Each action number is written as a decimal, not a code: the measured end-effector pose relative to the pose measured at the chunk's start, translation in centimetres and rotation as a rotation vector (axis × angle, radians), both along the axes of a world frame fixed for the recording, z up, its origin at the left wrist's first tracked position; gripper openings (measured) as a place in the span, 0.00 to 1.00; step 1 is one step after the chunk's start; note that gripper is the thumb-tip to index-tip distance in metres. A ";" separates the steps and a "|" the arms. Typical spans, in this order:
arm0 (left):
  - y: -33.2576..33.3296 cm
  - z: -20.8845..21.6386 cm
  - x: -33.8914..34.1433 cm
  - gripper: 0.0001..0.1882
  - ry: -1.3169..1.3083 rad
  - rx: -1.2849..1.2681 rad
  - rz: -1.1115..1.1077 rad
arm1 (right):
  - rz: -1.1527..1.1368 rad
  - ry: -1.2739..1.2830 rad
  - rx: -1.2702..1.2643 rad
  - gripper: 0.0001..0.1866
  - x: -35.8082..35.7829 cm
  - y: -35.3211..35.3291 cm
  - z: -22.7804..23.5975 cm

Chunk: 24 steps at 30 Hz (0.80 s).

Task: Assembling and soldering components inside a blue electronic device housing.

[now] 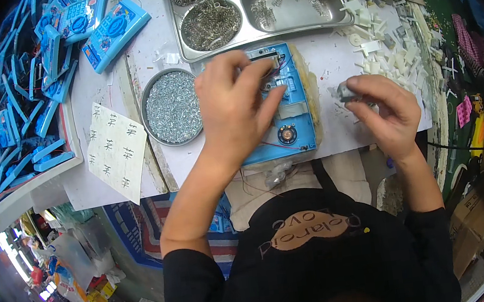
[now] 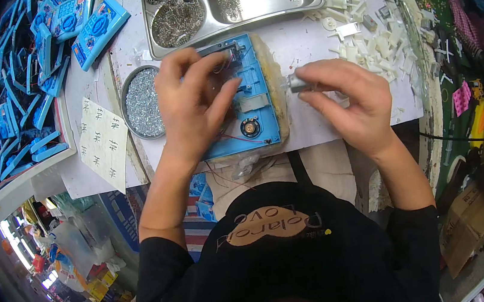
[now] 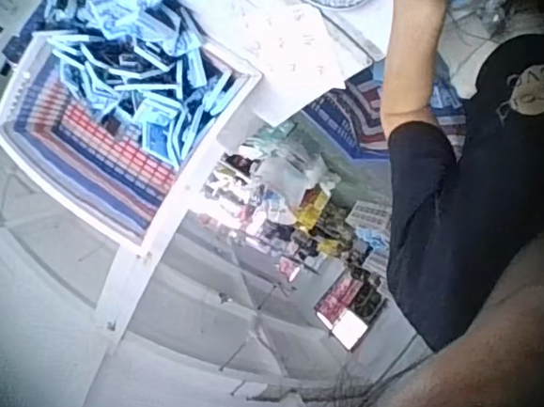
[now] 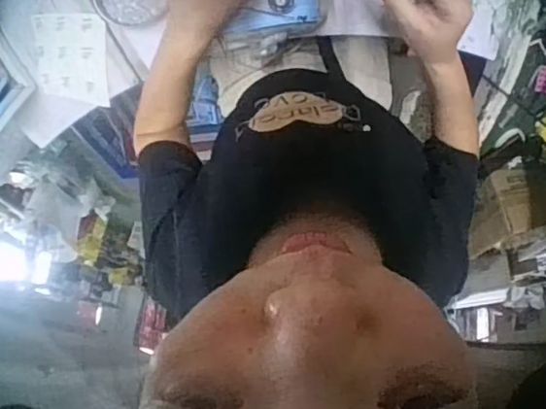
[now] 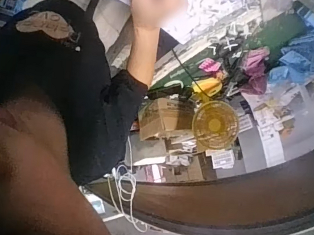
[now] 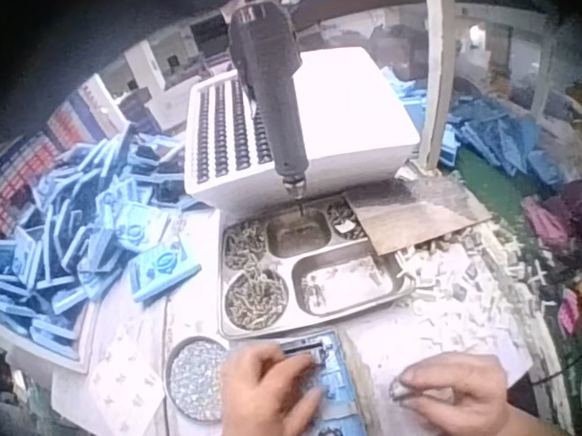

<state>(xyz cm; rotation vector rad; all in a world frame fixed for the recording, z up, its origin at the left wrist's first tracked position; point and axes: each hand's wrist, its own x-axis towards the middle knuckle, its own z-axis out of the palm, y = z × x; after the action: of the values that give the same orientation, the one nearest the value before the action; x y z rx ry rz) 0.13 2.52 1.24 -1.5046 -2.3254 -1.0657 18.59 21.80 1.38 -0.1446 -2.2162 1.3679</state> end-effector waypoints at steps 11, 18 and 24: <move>2.5 -1.1 -1.3 0.12 0.258 -0.118 -0.170 | -0.094 -0.013 0.010 0.19 -0.4 1.1 -0.2; -3.1 -0.9 -2.5 0.10 0.006 -0.038 -0.204 | 0.027 -0.097 0.232 0.16 -2.8 0.4 -0.9; -4.1 -2.5 -0.4 0.08 -0.288 0.193 0.056 | 0.116 -0.153 0.444 0.14 -6.2 -0.5 -1.2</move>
<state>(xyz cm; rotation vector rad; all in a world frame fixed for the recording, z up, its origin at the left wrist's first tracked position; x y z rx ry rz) -0.31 -1.54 -1.22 -1.2805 -2.3427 -1.5300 12.40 21.25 0.19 0.0420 -2.6330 0.9121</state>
